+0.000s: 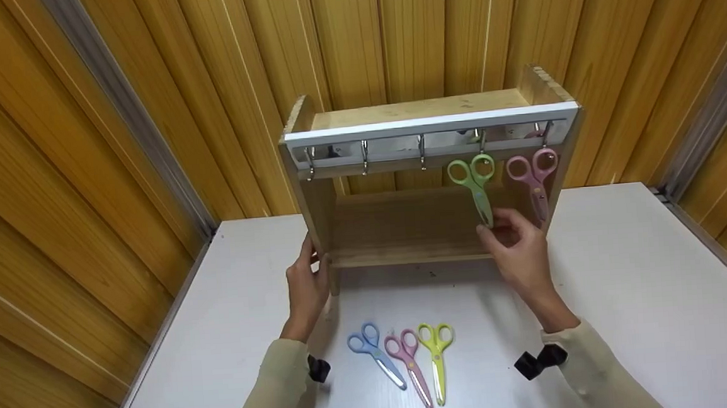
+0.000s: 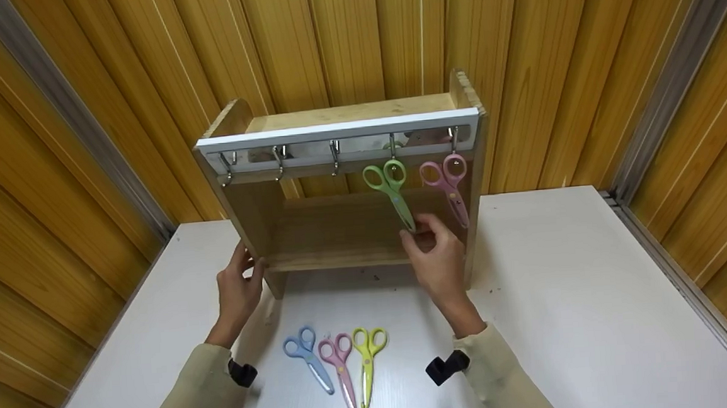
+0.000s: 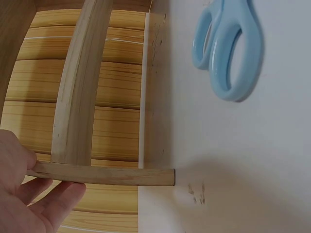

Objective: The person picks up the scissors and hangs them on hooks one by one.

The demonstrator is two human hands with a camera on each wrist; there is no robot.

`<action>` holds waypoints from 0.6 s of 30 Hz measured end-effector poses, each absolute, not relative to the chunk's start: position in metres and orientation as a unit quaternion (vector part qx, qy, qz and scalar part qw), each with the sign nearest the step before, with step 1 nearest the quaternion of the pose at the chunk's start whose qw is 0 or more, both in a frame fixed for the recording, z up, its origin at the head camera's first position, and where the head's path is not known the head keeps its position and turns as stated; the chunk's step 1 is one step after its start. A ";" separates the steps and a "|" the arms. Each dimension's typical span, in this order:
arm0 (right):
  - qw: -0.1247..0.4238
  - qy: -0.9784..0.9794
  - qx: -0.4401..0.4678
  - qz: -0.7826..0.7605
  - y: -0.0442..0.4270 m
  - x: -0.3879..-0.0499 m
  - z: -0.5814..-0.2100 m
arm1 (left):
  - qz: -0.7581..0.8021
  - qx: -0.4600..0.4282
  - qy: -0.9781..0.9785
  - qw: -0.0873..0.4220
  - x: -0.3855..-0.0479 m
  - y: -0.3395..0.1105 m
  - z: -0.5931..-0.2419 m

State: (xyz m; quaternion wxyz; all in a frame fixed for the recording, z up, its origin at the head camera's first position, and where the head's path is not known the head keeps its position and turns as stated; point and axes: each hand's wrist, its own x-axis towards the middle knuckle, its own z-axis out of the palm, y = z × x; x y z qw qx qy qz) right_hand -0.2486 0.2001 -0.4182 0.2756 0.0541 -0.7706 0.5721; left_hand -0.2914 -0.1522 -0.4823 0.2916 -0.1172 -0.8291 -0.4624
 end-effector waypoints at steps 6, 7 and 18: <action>0.214 -0.808 0.058 0.546 0.206 -0.245 -0.429 | -0.467 -0.117 -0.825 0.295 -0.291 -0.153 -0.482; 0.198 -0.819 0.057 0.536 0.207 -0.244 -0.432 | -0.467 -0.117 -0.825 0.296 -0.291 -0.153 -0.482; 0.100 -0.908 0.039 0.406 0.202 -0.216 -0.453 | -0.465 -0.120 -0.827 0.292 -0.292 -0.153 -0.482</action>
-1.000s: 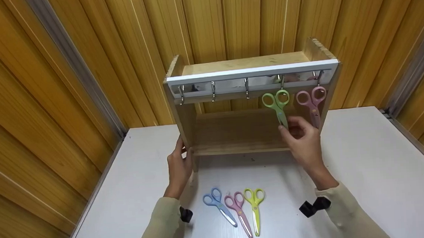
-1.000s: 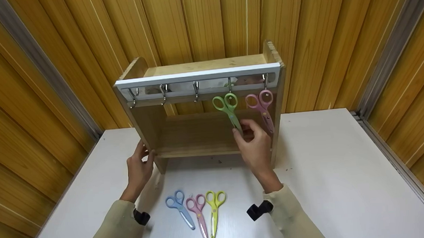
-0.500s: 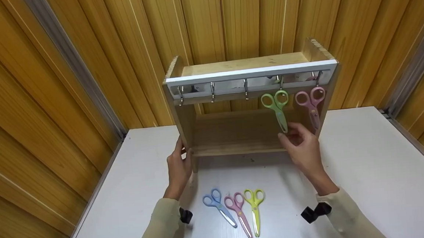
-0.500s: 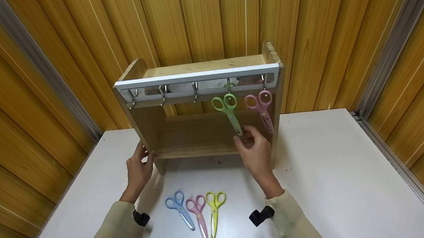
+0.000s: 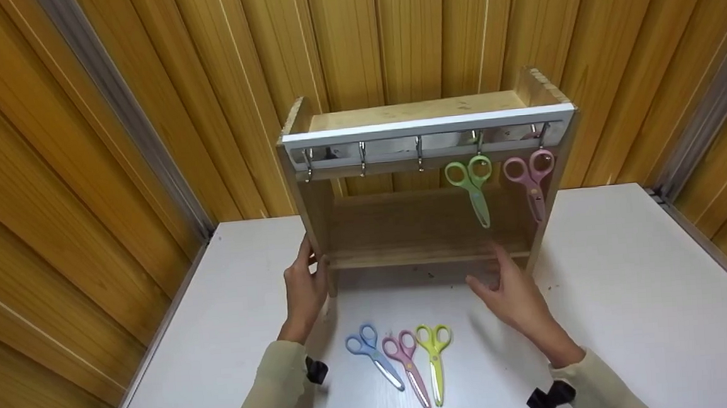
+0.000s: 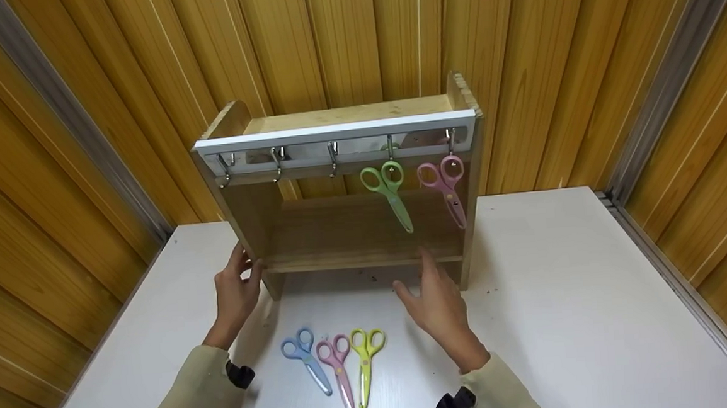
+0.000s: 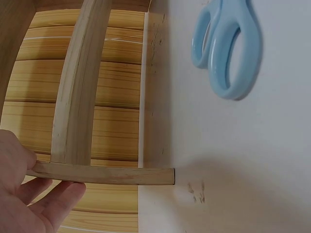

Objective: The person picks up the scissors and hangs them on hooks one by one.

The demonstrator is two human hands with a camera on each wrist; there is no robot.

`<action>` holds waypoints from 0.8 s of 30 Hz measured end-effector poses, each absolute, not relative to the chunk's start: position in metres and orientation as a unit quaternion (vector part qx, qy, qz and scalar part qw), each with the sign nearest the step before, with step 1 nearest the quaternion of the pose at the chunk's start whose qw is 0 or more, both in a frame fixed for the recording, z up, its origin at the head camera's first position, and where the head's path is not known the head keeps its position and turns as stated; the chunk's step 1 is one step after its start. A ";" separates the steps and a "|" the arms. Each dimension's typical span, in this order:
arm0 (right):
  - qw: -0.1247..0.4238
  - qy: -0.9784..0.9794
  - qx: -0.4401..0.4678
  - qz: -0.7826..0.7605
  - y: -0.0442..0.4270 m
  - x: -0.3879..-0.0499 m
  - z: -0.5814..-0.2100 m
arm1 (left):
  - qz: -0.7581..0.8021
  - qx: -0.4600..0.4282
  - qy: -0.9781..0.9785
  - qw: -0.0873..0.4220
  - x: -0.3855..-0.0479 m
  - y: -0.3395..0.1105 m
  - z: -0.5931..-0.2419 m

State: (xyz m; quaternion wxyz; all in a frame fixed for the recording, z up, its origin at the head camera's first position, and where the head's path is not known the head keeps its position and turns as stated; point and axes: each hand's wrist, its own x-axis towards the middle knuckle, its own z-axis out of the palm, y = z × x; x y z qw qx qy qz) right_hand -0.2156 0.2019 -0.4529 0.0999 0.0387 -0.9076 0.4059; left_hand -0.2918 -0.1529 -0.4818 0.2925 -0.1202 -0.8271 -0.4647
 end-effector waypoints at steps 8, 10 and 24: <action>0.070 -0.944 0.054 0.319 0.177 -0.193 -0.463 | -0.459 -0.114 -0.832 0.289 -0.294 -0.154 -0.482; 0.071 -0.948 0.062 0.303 0.171 -0.188 -0.468 | -0.456 -0.112 -0.834 0.289 -0.294 -0.153 -0.482; 0.041 -0.959 0.118 0.255 0.135 -0.160 -0.491 | -0.462 -0.103 -0.837 0.277 -0.293 -0.154 -0.482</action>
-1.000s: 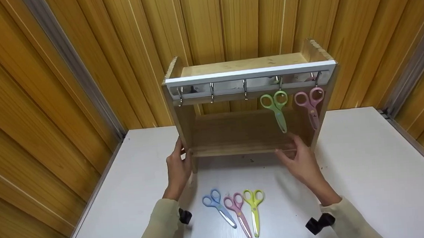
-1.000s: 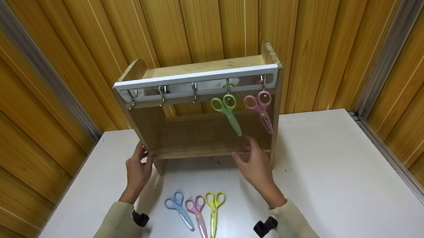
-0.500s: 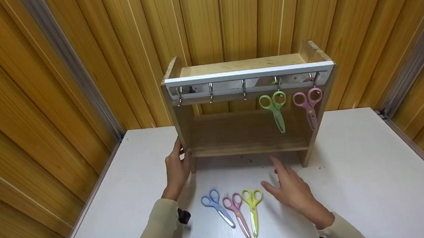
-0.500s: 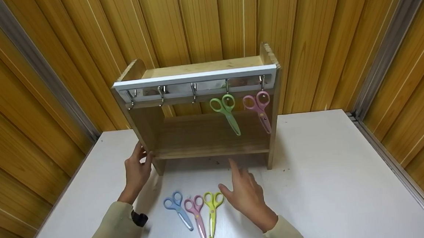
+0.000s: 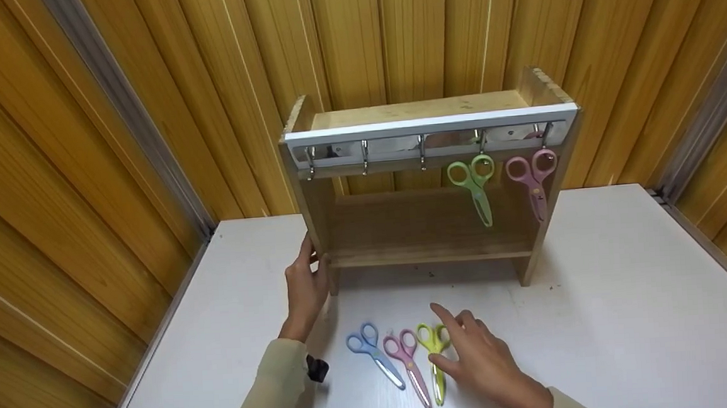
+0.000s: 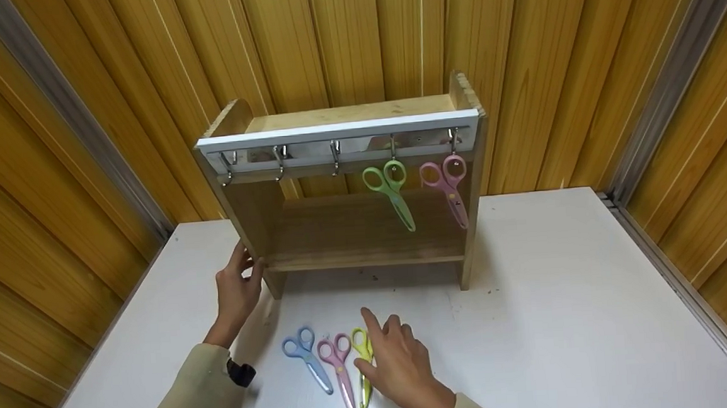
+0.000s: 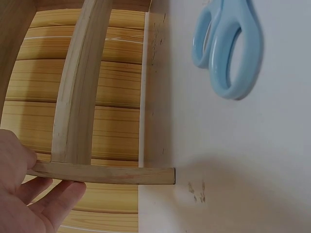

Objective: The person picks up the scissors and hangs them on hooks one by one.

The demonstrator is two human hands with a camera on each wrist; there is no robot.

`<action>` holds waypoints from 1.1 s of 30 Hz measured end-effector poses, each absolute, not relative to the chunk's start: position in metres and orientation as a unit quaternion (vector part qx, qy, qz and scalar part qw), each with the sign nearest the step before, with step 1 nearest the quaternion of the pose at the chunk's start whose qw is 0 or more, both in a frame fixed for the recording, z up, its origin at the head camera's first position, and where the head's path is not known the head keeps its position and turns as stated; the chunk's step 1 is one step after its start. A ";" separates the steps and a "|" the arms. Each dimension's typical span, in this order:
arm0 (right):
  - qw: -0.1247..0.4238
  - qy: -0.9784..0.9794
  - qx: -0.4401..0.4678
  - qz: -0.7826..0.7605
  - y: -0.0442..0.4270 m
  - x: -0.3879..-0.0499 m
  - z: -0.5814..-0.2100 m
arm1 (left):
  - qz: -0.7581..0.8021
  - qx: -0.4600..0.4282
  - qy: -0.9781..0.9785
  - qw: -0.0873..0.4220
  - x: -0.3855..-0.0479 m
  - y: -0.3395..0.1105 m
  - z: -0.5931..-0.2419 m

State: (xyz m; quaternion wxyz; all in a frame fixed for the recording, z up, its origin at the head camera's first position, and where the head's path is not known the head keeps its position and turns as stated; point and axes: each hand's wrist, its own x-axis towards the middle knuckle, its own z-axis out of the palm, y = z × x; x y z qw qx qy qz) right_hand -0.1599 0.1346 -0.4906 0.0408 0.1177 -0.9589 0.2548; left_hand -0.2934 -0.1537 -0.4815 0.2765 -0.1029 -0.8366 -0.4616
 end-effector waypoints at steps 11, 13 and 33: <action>-0.002 -0.963 0.151 0.224 0.127 -0.151 -0.511 | -0.461 -0.117 -0.830 0.292 -0.293 -0.153 -0.482; 0.009 -0.963 0.160 0.216 0.129 -0.151 -0.513 | -0.457 -0.121 -0.829 0.299 -0.293 -0.153 -0.482; 0.062 -0.972 0.137 0.179 0.167 -0.152 -0.513 | -0.462 -0.120 -0.828 0.294 -0.294 -0.154 -0.482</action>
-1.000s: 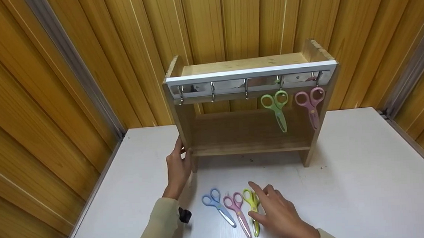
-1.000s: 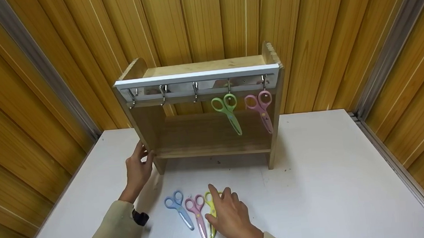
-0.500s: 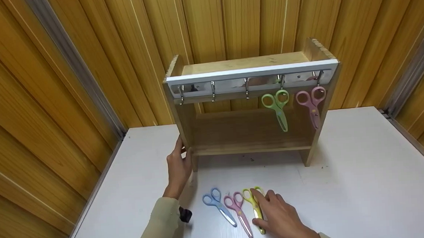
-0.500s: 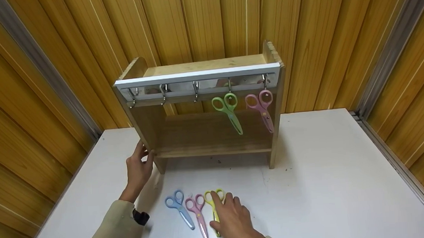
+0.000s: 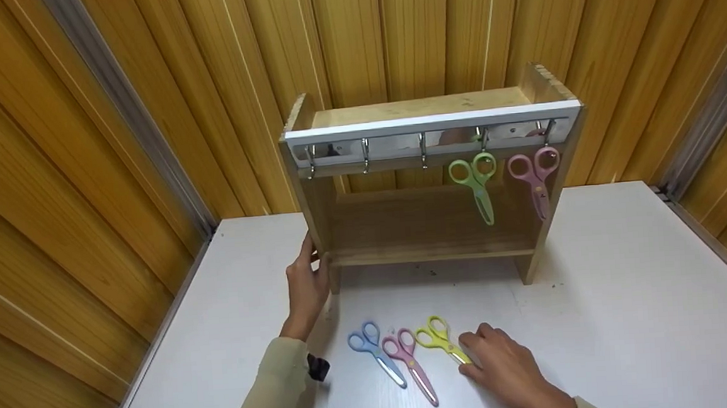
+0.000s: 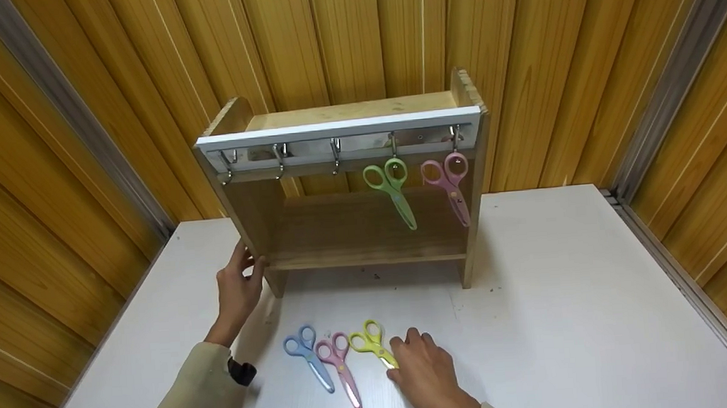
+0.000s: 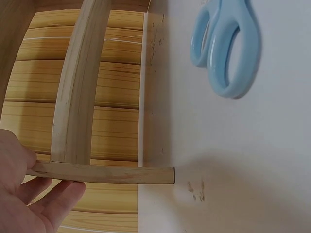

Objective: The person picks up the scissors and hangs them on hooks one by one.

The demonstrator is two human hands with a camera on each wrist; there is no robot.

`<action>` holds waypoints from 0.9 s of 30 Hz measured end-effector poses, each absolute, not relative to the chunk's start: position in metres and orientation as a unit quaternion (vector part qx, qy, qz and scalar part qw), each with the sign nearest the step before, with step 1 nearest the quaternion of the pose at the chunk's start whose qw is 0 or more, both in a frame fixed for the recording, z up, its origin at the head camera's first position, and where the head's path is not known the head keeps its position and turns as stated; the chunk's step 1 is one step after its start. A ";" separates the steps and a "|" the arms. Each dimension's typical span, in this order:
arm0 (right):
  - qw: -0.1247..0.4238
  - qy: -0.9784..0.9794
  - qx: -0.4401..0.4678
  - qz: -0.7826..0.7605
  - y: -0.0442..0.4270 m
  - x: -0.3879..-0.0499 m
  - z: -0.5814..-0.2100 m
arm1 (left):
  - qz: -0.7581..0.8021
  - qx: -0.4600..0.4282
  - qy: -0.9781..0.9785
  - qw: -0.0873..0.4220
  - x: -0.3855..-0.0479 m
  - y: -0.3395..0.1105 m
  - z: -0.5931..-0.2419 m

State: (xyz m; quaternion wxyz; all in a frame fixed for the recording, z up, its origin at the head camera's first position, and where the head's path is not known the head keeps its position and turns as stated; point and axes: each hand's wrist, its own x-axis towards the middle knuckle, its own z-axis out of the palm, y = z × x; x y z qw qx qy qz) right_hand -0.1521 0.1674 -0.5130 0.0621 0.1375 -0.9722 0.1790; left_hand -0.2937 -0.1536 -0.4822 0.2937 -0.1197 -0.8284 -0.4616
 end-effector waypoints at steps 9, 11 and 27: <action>0.093 -0.972 0.130 0.175 0.177 -0.160 -0.515 | -0.456 -0.127 -0.826 0.305 -0.295 -0.153 -0.481; 0.097 -0.971 0.131 0.175 0.177 -0.160 -0.515 | -0.454 -0.127 -0.827 0.307 -0.295 -0.153 -0.481; 0.081 -0.972 0.124 0.180 0.177 -0.161 -0.517 | -0.457 -0.119 -0.831 0.294 -0.294 -0.154 -0.483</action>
